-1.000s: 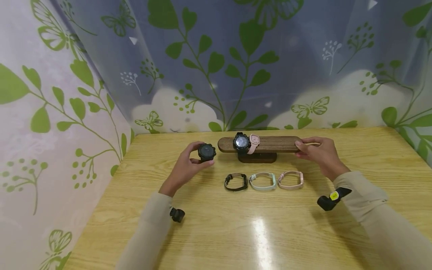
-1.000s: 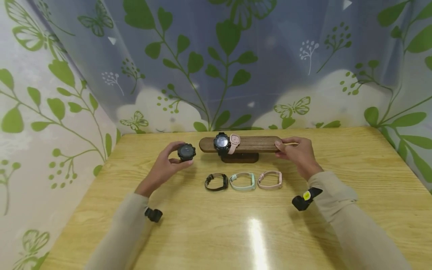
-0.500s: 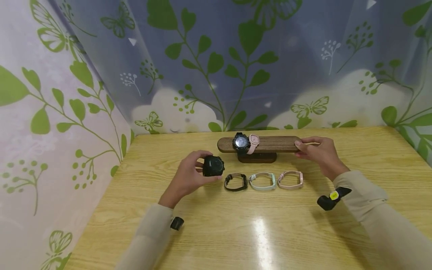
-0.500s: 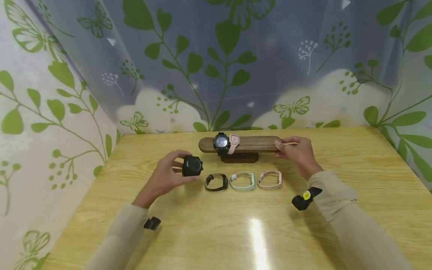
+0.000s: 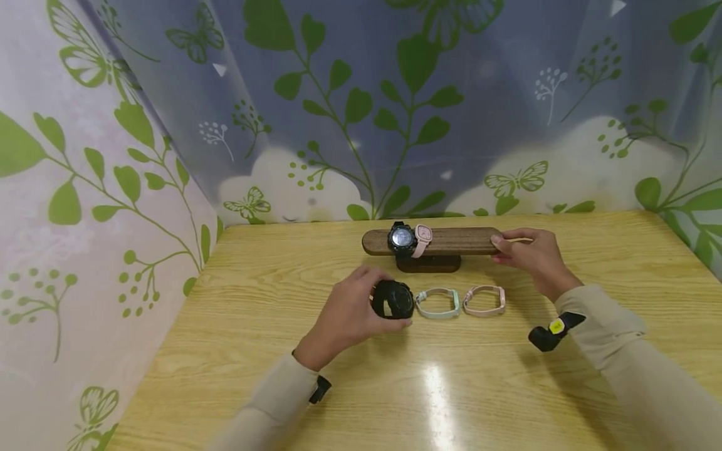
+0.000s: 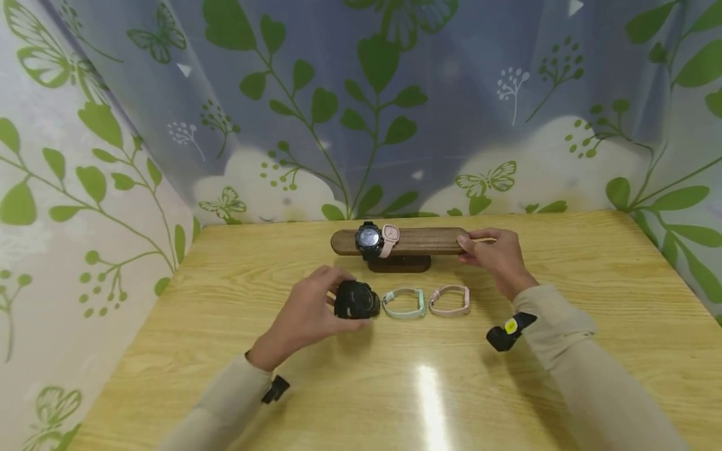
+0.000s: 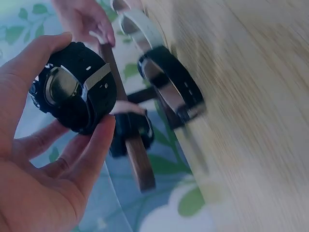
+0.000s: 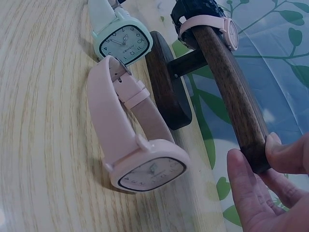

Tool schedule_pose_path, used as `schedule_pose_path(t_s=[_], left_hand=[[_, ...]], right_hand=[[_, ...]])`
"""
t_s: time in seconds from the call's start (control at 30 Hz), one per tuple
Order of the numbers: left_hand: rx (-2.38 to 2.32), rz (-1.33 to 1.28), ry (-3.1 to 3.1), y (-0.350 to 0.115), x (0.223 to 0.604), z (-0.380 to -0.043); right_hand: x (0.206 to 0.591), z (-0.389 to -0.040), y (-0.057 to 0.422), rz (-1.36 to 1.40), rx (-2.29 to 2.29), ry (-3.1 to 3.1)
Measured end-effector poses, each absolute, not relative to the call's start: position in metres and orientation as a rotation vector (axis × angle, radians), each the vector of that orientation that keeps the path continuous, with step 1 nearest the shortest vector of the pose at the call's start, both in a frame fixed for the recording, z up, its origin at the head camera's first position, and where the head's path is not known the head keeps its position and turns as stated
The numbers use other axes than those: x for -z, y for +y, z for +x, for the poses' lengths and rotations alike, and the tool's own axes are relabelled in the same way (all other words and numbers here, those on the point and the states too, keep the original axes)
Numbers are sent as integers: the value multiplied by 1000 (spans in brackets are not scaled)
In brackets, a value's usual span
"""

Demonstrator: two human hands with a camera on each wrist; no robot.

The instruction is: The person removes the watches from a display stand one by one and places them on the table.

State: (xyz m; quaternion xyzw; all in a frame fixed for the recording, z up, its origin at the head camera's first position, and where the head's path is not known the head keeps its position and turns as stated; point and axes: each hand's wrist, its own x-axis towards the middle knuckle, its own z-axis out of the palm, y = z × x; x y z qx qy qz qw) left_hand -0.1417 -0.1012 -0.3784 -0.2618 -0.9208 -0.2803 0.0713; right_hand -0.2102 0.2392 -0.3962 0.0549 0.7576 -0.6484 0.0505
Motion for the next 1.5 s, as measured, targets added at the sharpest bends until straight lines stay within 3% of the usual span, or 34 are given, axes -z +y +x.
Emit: schedule_pose_path(t_s=[0.63, 1.5], left_hand=[[439, -1060, -2824, -19, 376, -127], [162, -1163, -3016, 50, 395, -130]], right_hand=[[396, -210, 238, 194, 1972, 2318], [397, -211, 240, 170, 1942, 2334]])
